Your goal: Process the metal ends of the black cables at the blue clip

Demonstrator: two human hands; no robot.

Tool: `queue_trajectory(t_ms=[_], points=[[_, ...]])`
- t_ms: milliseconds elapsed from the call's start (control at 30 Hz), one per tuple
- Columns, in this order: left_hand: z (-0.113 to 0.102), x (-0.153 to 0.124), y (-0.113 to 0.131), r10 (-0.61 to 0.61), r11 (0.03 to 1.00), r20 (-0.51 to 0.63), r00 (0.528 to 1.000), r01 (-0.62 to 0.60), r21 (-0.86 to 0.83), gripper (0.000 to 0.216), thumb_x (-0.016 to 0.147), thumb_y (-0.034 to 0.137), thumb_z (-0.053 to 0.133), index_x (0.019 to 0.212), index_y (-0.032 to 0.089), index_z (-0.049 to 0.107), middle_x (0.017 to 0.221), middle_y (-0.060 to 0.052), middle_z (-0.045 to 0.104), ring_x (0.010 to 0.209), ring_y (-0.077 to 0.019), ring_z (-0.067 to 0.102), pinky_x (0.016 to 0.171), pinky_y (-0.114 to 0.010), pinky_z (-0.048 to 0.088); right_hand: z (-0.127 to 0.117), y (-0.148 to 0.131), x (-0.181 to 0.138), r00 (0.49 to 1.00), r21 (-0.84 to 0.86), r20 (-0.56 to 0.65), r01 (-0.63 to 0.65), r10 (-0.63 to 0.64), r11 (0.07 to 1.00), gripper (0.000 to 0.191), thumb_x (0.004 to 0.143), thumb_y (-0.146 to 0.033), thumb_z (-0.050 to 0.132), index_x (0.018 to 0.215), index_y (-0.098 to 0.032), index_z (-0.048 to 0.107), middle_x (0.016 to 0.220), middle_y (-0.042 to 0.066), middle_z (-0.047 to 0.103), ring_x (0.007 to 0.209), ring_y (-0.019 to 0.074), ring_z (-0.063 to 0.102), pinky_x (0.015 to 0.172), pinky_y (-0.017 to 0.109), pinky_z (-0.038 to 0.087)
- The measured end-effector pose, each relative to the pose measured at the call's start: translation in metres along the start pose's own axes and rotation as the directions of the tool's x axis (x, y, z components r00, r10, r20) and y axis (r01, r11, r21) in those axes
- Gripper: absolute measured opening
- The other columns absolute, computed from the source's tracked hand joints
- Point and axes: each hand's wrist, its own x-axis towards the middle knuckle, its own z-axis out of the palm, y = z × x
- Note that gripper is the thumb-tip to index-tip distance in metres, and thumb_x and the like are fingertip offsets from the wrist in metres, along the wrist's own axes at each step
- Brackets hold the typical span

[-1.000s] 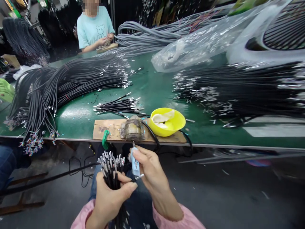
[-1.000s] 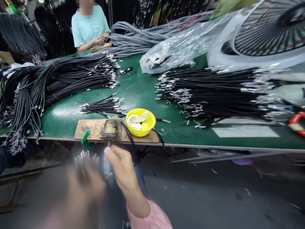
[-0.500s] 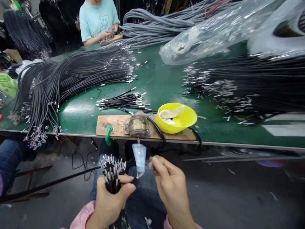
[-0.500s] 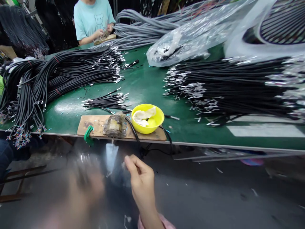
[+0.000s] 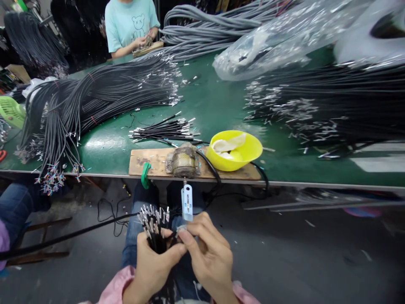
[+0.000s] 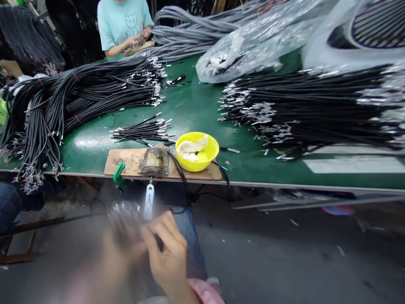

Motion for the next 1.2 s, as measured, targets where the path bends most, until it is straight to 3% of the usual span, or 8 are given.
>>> queue_trajectory(t_ms=[333, 500, 633, 767, 833, 1000, 1100, 1200], points=[[0.002, 0.002, -0.016, -0.107, 0.975, 0.128, 0.986, 0.129, -0.183, 0.040, 0.066, 0.056, 0.069, 0.061, 0.018, 0.058, 0.041, 0.005, 0.045, 0.034, -0.0066, 0.035, 0.034, -0.021, 0.031, 0.001, 0.006, -0.009, 0.996, 0.097, -0.024, -0.081, 0.084, 0.992, 0.021, 0.080, -0.008, 0.055, 0.063, -0.020, 0.057, 0.059, 0.000, 0.053, 0.056, 0.0147, 0.050, 0.054, 0.028, 0.039], [0.003, 0.000, -0.018, -0.112, 0.978, -0.006, 0.994, 0.109, -0.178, 0.037, 0.048, 0.041, 0.083, 0.065, 0.016, 0.061, 0.055, 0.002, 0.057, 0.046, -0.0102, 0.050, 0.043, -0.022, 0.042, 0.005, 0.007, -0.012, 0.992, 0.107, -0.067, -0.096, 0.103, 0.990, 0.019, 0.080, -0.009, 0.056, 0.065, -0.019, 0.059, 0.059, -0.001, 0.052, 0.055, 0.0141, 0.050, 0.053, 0.026, 0.040], [0.002, 0.001, -0.020, -0.200, 0.928, 0.103, 0.974, 0.222, -0.298, 0.040, 0.055, 0.049, 0.079, 0.063, 0.019, 0.054, 0.045, 0.007, 0.046, 0.033, -0.0039, 0.032, 0.032, -0.018, 0.026, 0.011, 0.013, -0.021, 0.983, 0.230, -0.067, -0.154, 0.173, 0.961, 0.013, 0.082, -0.017, 0.057, 0.071, -0.020, 0.063, 0.065, 0.001, 0.056, 0.061, 0.0153, 0.053, 0.056, 0.027, 0.042], [0.001, 0.002, -0.017, -0.224, 0.883, 0.206, 0.952, 0.288, -0.370, 0.043, 0.054, 0.051, 0.079, 0.061, 0.019, 0.052, 0.045, 0.006, 0.047, 0.032, -0.0026, 0.030, 0.031, -0.017, 0.023, 0.015, 0.021, -0.028, 0.886, 0.478, 0.139, -0.451, 0.443, 0.754, 0.021, 0.084, -0.037, 0.058, 0.076, -0.020, 0.068, 0.063, 0.002, 0.057, 0.054, 0.0150, 0.052, 0.051, 0.027, 0.043], [0.001, 0.003, -0.015, -0.228, 0.886, 0.235, 0.945, 0.301, -0.351, 0.043, 0.055, 0.053, 0.077, 0.058, 0.018, 0.052, 0.044, 0.006, 0.046, 0.031, -0.0019, 0.029, 0.031, -0.016, 0.021, 0.013, 0.022, -0.026, 0.851, 0.531, 0.171, -0.504, 0.496, 0.681, 0.024, 0.083, -0.042, 0.058, 0.082, -0.021, 0.070, 0.061, 0.001, 0.058, 0.052, 0.0146, 0.051, 0.050, 0.026, 0.044], [0.000, 0.006, -0.013, -0.279, 0.891, 0.273, 0.921, 0.354, -0.284, 0.044, 0.060, 0.053, 0.074, 0.059, 0.017, 0.050, 0.046, 0.006, 0.047, 0.032, -0.0008, 0.027, 0.031, -0.016, 0.019, 0.002, 0.019, -0.016, 0.913, 0.471, 0.151, -0.404, 0.380, 0.784, 0.010, 0.072, -0.031, 0.072, 0.072, -0.021, 0.070, 0.067, 0.002, 0.060, 0.060, 0.0143, 0.054, 0.053, 0.023, 0.044], [0.000, 0.004, -0.017, -0.298, 0.889, 0.289, 0.910, 0.374, -0.262, 0.044, 0.057, 0.052, 0.077, 0.062, 0.017, 0.050, 0.048, 0.005, 0.051, 0.032, -0.0018, 0.030, 0.031, -0.016, 0.022, 0.003, 0.021, -0.017, 0.886, 0.502, 0.193, -0.458, 0.421, 0.734, 0.019, 0.073, -0.033, 0.072, 0.063, -0.019, 0.065, 0.060, 0.000, 0.054, 0.053, 0.0120, 0.048, 0.047, 0.021, 0.041], [0.002, 0.001, -0.021, -0.255, 0.921, 0.185, 0.949, 0.297, -0.252, 0.042, 0.050, 0.044, 0.083, 0.063, 0.019, 0.052, 0.048, 0.005, 0.052, 0.035, -0.0048, 0.037, 0.035, -0.019, 0.031, 0.008, 0.021, -0.023, 0.869, 0.518, 0.160, -0.477, 0.467, 0.710, 0.025, 0.076, -0.038, 0.068, 0.062, -0.019, 0.060, 0.057, -0.002, 0.048, 0.048, 0.0110, 0.044, 0.043, 0.022, 0.038]])
